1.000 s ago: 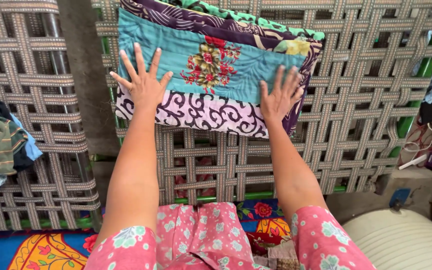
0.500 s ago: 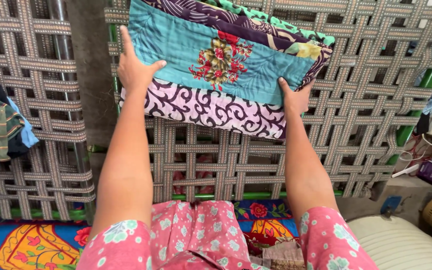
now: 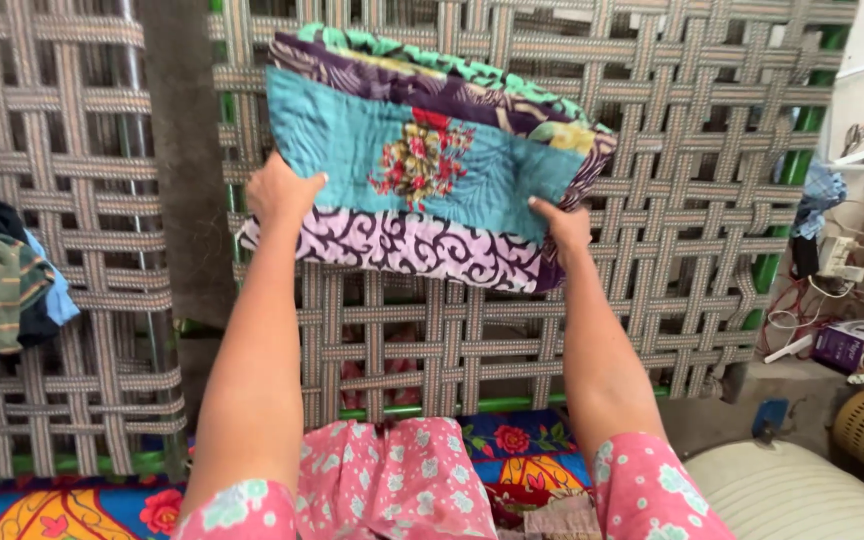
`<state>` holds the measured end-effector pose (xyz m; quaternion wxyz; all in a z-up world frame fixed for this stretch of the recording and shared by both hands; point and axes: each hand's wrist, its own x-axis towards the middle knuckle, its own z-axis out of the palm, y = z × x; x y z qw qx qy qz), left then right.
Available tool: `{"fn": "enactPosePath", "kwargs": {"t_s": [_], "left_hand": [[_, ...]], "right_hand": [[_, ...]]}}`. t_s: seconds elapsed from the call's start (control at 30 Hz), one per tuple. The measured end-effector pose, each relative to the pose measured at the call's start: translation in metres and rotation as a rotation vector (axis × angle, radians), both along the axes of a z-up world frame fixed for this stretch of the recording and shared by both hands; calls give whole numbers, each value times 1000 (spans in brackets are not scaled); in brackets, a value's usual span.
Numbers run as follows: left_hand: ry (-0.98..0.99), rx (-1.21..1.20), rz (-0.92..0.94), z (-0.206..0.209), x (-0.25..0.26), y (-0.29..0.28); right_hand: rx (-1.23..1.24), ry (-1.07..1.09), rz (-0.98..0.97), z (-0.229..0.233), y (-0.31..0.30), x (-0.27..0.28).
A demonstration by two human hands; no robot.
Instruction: The person folds a patterned cloth by hand on a woven cot, repeatedly bringing the edges together and smoothing the surface. They then place the folded cloth onto a stack of other textiles on a nearby bed.
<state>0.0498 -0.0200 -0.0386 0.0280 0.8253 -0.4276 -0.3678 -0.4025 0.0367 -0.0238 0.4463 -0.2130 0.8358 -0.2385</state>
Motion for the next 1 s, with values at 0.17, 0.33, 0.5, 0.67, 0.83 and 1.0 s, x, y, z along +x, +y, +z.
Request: {"fn": "enactPosePath", "kwargs": {"t_s": [0.17,0.33,0.5,0.67,0.83,1.0], "left_hand": [[-121,-100,-145,4,-8,28],[-94,-62,-156,-1,-9,66],[-73,-338,-212,6,-16,103],[-82,-255,-268,19,-2,136],[-12,-102,-168,41,16,155],[7,-21,-140,25,16,167]], "right_hand": [[-63,-57,17,14,21,11],[-31,24,84,29,34,21],[131,202,194,45,47,38],[275,333,386,55,56,51],[218,431,536,33,71,56],[113,525,582,35,78,60]]}}
